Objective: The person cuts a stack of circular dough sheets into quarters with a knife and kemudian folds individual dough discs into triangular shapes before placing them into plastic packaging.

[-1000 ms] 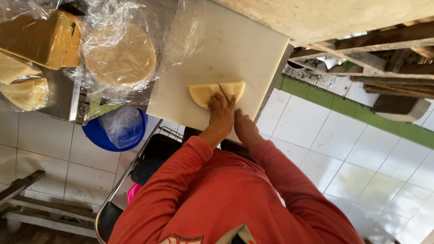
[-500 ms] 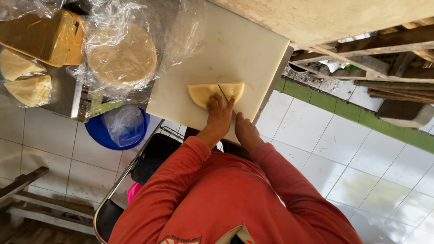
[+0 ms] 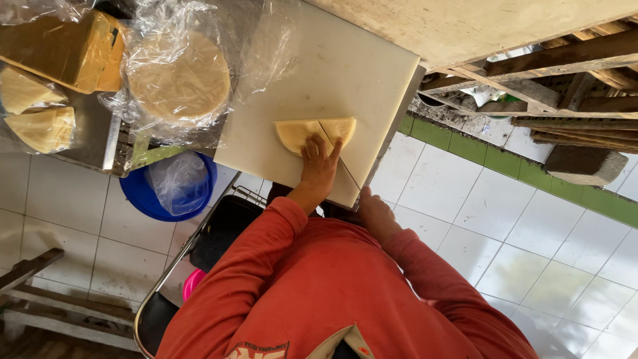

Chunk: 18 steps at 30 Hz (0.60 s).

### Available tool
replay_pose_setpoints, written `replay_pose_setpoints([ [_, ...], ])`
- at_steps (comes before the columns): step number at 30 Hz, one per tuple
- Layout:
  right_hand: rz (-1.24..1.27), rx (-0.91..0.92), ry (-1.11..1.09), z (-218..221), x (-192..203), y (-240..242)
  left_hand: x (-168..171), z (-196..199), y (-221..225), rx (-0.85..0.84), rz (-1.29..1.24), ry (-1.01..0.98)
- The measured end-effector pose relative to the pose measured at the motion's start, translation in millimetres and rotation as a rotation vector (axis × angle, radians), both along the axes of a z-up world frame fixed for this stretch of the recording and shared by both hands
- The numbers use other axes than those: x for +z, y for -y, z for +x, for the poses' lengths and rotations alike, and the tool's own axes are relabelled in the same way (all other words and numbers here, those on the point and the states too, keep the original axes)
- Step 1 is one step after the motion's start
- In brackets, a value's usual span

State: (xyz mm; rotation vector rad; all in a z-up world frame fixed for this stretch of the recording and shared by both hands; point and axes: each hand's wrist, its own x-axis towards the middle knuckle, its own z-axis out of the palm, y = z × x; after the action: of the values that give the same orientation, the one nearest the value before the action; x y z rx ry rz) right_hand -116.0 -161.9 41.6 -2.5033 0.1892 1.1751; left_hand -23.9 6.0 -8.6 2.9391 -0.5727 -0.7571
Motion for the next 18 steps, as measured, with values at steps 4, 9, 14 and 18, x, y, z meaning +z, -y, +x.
replay_pose_setpoints([
  [4,-0.023,0.013,-0.044,0.3,-0.2,-0.9,1.2,-0.8,3.0,-0.019,0.036,-0.023],
  [9,0.008,0.038,0.021,15.7,-1.0,-10.6,7.2,3.5,1.3,-0.032,0.04,-0.089],
  [14,-0.023,0.027,0.036,33.6,-11.2,-23.9,8.8,5.8,4.2,-0.048,0.067,-0.089],
  [18,0.004,-0.019,0.079,42.3,-22.1,-30.8,5.8,5.2,4.7,-0.061,0.087,-0.086],
])
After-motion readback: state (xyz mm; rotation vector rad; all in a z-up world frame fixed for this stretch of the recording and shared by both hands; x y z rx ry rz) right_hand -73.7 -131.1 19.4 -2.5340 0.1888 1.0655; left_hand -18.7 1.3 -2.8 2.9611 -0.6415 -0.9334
